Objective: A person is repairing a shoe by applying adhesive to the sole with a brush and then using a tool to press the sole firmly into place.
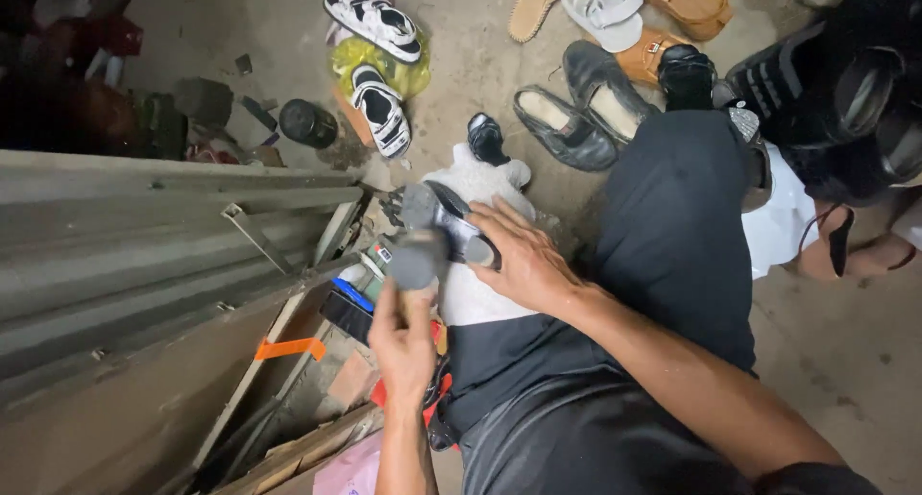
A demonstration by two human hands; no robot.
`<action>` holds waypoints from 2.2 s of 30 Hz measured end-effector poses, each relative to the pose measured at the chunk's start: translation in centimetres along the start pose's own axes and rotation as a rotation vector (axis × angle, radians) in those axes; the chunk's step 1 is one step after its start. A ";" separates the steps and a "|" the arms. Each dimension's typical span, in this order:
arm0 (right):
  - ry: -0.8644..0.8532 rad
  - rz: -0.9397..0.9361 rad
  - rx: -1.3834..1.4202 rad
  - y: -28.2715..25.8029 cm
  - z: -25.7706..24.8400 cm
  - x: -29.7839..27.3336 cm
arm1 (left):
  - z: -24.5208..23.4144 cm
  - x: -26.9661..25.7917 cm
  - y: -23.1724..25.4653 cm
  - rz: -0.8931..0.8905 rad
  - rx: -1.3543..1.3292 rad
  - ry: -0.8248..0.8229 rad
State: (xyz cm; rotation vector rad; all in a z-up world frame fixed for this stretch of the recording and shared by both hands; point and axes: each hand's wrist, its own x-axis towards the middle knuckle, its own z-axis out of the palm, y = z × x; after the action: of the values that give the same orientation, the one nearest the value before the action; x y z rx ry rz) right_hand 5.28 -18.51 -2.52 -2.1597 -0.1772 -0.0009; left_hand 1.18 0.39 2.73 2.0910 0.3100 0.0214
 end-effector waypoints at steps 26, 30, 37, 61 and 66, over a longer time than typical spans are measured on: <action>-0.314 0.146 0.234 -0.5 -8.3 -2.8 | -2.2 4.7 -4.4 -0.170 -0.387 0.147; -0.346 0.131 0.182 0.0 -8.0 -2.3 | -1.6 3.9 -5.5 -0.029 0.096 0.002; -0.420 0.142 0.131 0.0 -8.3 -1.2 | -1.6 6.6 -2.7 -0.150 -0.255 0.003; -0.488 0.276 -0.103 1.1 -2.7 2.1 | 0.1 4.6 -0.5 0.283 0.342 -0.114; -0.501 0.301 -0.151 0.8 -2.8 2.4 | 0.0 3.3 4.4 0.247 0.267 -0.200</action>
State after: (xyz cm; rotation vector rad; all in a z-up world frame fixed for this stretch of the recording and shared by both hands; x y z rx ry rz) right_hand 7.95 -20.91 -1.45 -2.2810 -0.1387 0.7233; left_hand 5.32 -0.93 6.10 2.3625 -0.0723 -0.0852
